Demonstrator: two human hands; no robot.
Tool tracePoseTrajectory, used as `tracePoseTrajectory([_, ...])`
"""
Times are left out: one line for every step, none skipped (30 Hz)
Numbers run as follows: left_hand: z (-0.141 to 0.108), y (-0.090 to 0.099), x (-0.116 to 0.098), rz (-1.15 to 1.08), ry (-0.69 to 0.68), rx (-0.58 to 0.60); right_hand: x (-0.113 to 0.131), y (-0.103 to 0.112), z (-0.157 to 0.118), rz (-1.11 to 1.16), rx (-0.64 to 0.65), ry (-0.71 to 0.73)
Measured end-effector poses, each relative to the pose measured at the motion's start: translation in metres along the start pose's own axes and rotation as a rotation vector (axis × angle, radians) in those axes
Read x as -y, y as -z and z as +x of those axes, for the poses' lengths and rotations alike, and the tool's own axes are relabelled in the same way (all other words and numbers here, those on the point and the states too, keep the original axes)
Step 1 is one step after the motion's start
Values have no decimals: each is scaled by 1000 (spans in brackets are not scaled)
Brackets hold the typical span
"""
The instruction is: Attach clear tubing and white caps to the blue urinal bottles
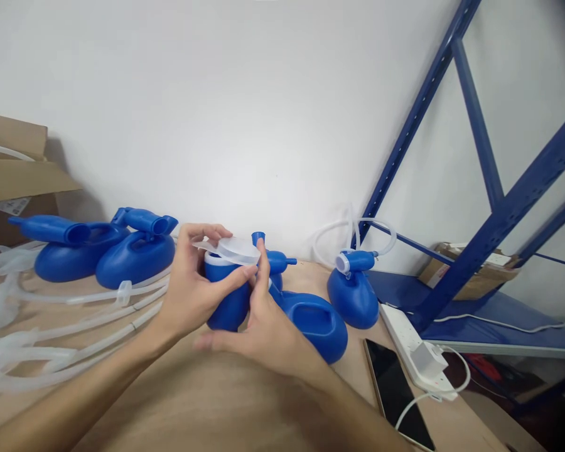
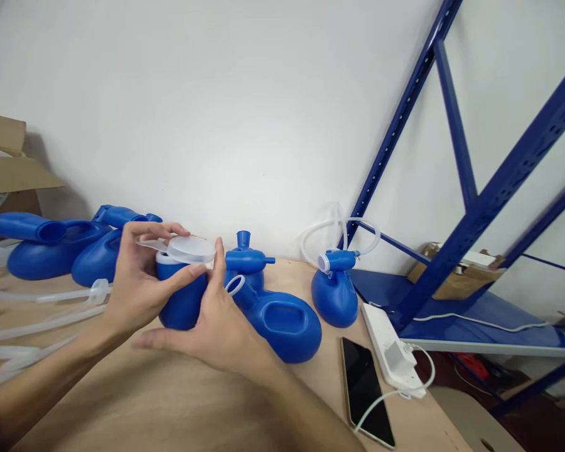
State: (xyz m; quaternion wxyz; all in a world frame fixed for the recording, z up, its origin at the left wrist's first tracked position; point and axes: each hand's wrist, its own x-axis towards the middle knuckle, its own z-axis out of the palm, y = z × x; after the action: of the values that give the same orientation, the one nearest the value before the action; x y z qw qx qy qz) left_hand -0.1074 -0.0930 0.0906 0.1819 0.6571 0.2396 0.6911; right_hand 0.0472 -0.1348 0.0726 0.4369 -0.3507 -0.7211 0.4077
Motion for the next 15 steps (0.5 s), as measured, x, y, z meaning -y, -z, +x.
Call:
tracePoseTrajectory([-1, 0, -2, -30, -25, -11, 0, -7, 2, 3, -23, 17])
tracePoseTrajectory([0, 2, -4, -61, -30, -2, 1, -10, 4, 4, -28, 32])
tracePoseTrajectory([3, 5, -5, -83, -19, 26, 1, -10, 6, 14, -18, 40])
tracePoseTrajectory([6, 9, -6, -95, 2, 62, 2, -8, 7, 31, -3, 42])
tracePoseTrajectory([10, 14, -7, -98, 28, 99, 3, -3, 7, 42, 9, 35])
tracePoseTrajectory([15, 19, -7, -99, 53, 131, 3, 2, 7, 46, 13, 26])
tracePoseTrajectory([19, 25, -7, -106, 68, 162, 4, 7, 6, 45, 10, 21])
tracePoseTrajectory([23, 31, -6, -121, 73, 195, 5, 13, 5, 47, 3, 27])
tracePoseTrajectory([27, 36, -5, -139, 70, 228, 6, 18, 4, 54, -2, 44])
tracePoseTrajectory([29, 40, -4, -155, 63, 264, 7, 23, 3, 65, 1, 63])
tracePoseTrajectory([31, 43, -2, -167, 52, 309, 9, 26, 2, 78, 9, 83])
tracePoseTrajectory([32, 45, -1, -174, 39, 359, 11, 29, 2, 92, 17, 98])
tracePoseTrajectory([31, 45, 0, -179, 22, 408, 13, 32, 1, 110, 24, 102])
tracePoseTrajectory([29, 44, 1, -183, 1, 447, 15, 34, 0, 137, 31, 95])
tracePoseTrajectory([27, 42, 1, -185, -18, 472, 17, 36, 0, 175, 39, 80])
